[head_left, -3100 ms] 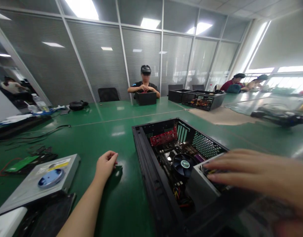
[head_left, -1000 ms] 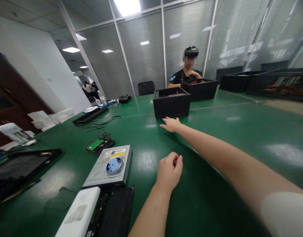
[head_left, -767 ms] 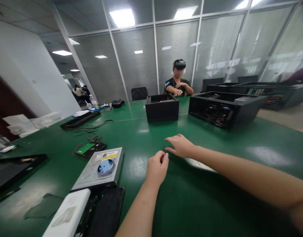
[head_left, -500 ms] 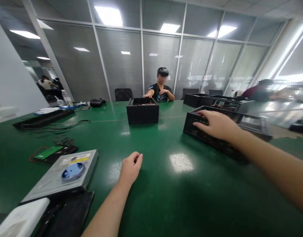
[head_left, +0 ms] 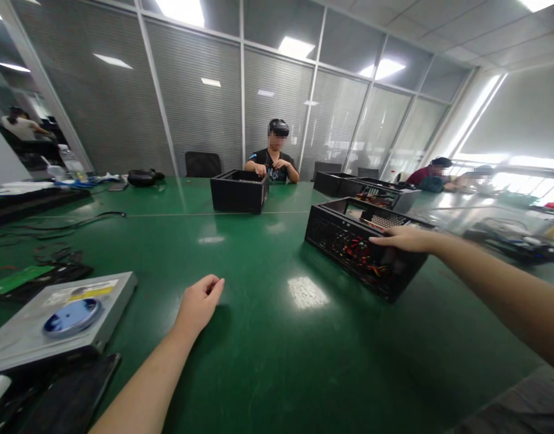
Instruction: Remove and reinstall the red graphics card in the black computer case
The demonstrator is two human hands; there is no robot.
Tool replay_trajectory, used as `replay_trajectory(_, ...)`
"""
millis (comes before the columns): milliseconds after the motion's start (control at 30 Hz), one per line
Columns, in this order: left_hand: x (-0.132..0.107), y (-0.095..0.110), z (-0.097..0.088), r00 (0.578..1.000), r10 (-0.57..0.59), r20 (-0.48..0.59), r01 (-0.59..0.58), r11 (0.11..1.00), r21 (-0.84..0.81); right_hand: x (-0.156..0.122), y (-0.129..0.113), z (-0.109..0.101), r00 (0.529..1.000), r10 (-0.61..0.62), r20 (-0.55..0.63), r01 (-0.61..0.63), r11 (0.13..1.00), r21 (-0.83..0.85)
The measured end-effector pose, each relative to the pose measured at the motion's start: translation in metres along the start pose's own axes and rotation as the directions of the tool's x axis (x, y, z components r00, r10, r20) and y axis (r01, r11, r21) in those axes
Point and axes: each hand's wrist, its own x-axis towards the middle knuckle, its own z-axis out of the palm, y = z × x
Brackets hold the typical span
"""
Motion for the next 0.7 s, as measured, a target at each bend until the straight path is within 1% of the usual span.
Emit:
replay_trajectory(33,0.000,0.000,0.000,1.000,-0.009,0.003,0.009,1.000,0.000,-0.001,-0.001,-0.004,0.995,-0.002,0.104,-0.002,0.999,0.038)
replay_trajectory(100,0.001,0.001,-0.001,1.000,-0.027,0.010,0.027,1.000,-0.001,-0.006,-0.014,-0.013,0.954,-0.066,0.292,0.053,0.997,0.052)
replay_trajectory(133,0.002,0.001,-0.001,0.999,-0.035,0.015,0.035,0.999,-0.003,-0.013,-0.024,-0.016,0.935,-0.106,0.339,0.106,0.994,0.020)
replay_trajectory(200,0.003,0.002,-0.002,0.999,-0.048,0.026,0.048,0.999,-0.007,-0.034,-0.053,-0.022,0.914,-0.164,0.371,0.195,0.980,-0.046)
replay_trajectory(267,0.004,0.003,-0.003,0.997,-0.064,0.038,0.064,0.998,-0.016,-0.064,-0.086,-0.030,0.893,-0.218,0.394,0.240,0.971,-0.006)
replay_trajectory(300,0.004,0.003,-0.003,0.996,-0.072,0.045,0.073,0.997,-0.022,-0.080,-0.103,-0.034,0.869,-0.260,0.421,0.265,0.963,0.048)
replay_trajectory(333,0.005,0.003,-0.003,0.996,-0.079,0.050,0.081,0.996,-0.032,-0.095,-0.118,-0.039,0.830,-0.322,0.456,0.313,0.945,0.097)
replay_trajectory(367,0.005,0.004,-0.004,0.995,-0.086,0.050,0.088,0.995,-0.046,-0.107,-0.132,-0.045,0.778,-0.405,0.480,0.394,0.910,0.128)
replay_trajectory(400,0.005,0.004,-0.004,0.995,-0.093,0.046,0.096,0.993,-0.064,-0.116,-0.142,-0.050,0.714,-0.507,0.483,0.512,0.849,0.133)
replay_trajectory(433,0.005,0.004,-0.005,0.994,-0.101,0.040,0.104,0.991,-0.084,-0.121,-0.151,-0.053,0.637,-0.616,0.463,0.648,0.754,0.112)
replay_trajectory(467,0.005,0.003,-0.006,0.993,-0.110,0.030,0.113,0.988,-0.106,-0.122,-0.156,-0.055,0.547,-0.718,0.430,0.770,0.634,0.078)
replay_trajectory(500,0.004,0.003,-0.007,0.993,-0.119,0.021,0.121,0.984,-0.127,-0.120,-0.159,-0.055,0.462,-0.797,0.389,0.855,0.516,0.042)
replay_trajectory(533,0.004,0.003,-0.008,0.992,-0.128,0.014,0.128,0.981,-0.146,-0.114,-0.160,-0.052,0.402,-0.845,0.353,0.902,0.432,0.009)
replay_trajectory(567,0.003,0.002,-0.009,0.991,-0.135,0.013,0.135,0.978,-0.162,-0.107,-0.160,-0.048,0.374,-0.862,0.342,0.920,0.393,-0.016)
replay_trajectory(600,0.003,0.002,-0.009,0.990,-0.142,0.018,0.143,0.974,-0.178,-0.100,-0.159,-0.042,0.379,-0.854,0.356,0.919,0.392,-0.037)
replay_trajectory(700,0.003,0.002,-0.010,0.986,-0.165,0.035,0.169,0.962,-0.216,-0.082,-0.155,-0.018,0.466,-0.762,0.450,0.872,0.482,-0.087)
